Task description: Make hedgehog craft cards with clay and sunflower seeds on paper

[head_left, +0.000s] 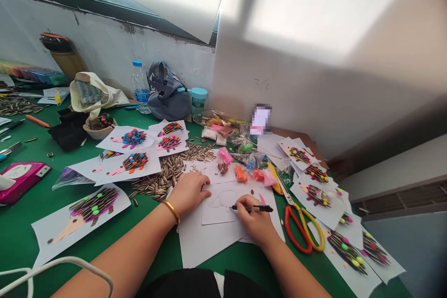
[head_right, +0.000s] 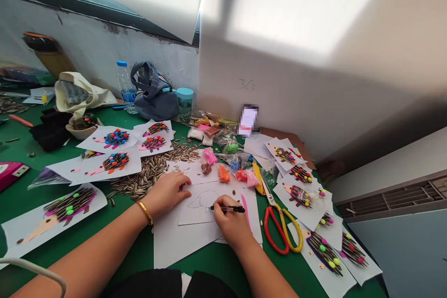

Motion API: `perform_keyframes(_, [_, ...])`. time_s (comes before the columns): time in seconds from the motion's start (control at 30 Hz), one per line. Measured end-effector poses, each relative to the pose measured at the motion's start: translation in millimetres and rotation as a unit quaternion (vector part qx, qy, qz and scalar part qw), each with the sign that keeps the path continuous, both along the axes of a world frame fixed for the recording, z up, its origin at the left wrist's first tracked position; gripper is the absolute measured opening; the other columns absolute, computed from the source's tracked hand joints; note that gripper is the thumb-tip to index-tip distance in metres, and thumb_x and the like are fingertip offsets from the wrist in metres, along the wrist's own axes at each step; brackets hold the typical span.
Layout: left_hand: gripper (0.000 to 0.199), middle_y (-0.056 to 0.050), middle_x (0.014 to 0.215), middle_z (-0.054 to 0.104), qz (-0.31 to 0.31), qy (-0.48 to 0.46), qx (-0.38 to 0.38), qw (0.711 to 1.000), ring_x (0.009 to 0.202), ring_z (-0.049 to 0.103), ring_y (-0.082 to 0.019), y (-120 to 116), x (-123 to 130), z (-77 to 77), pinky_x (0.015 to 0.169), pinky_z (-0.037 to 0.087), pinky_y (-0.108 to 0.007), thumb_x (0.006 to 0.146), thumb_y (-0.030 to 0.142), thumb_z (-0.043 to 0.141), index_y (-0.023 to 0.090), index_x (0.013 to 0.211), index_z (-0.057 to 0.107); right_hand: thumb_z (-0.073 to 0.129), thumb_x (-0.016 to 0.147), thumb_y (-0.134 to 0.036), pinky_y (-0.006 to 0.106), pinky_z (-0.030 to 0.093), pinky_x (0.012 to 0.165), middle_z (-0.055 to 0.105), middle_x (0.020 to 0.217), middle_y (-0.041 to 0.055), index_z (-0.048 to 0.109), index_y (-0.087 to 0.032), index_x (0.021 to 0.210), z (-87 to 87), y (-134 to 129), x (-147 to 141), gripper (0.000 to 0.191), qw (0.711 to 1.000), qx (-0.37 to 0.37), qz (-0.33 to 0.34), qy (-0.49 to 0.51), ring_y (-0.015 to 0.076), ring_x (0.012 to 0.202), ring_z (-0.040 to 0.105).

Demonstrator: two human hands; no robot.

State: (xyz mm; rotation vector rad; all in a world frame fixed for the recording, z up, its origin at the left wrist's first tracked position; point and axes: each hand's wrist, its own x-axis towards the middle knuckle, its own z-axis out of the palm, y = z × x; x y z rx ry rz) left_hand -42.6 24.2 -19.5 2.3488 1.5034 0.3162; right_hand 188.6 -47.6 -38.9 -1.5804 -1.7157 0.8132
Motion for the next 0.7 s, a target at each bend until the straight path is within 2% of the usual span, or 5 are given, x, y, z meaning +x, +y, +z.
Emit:
perform_keyframes(0.53, [0.019, -0.002, 0.092, 0.069, 0.001, -0.005, 0.005, 1.0, 0.094, 0.063, -0.025, 1.8, -0.6, -4.6, 0.081, 0.039, -0.036, 0.08, 0.037, 0.071, 0.025, 0.095, 0.069, 0.047, 0.083, -0.029, 0.028, 0.044, 0.064, 0.064, 0.071, 0.0012, 0.057, -0.022, 0.07, 1.8, 0.4, 1.9, 0.018, 1.0, -0.007, -0.019, 0.006, 0.0192, 0.071, 0.059])
perform_keyframes(0.7, [0.019, -0.002, 0.091, 0.069, 0.0, -0.006, 0.004, 1.0, 0.094, 0.063, -0.025, 1.4, -0.7, -4.3, 0.081, 0.039, -0.036, 0.08, 0.037, 0.07, 0.025, 0.095, 0.069, 0.046, 0.085, -0.031, 0.031, 0.043, 0.078, 0.063, 0.07, -0.0003, 0.056, -0.022, 0.07, -0.9, 2.9, 7.3, 0.02, 0.999, 0.018, -0.033, -0.02, 0.0186, 0.072, 0.058])
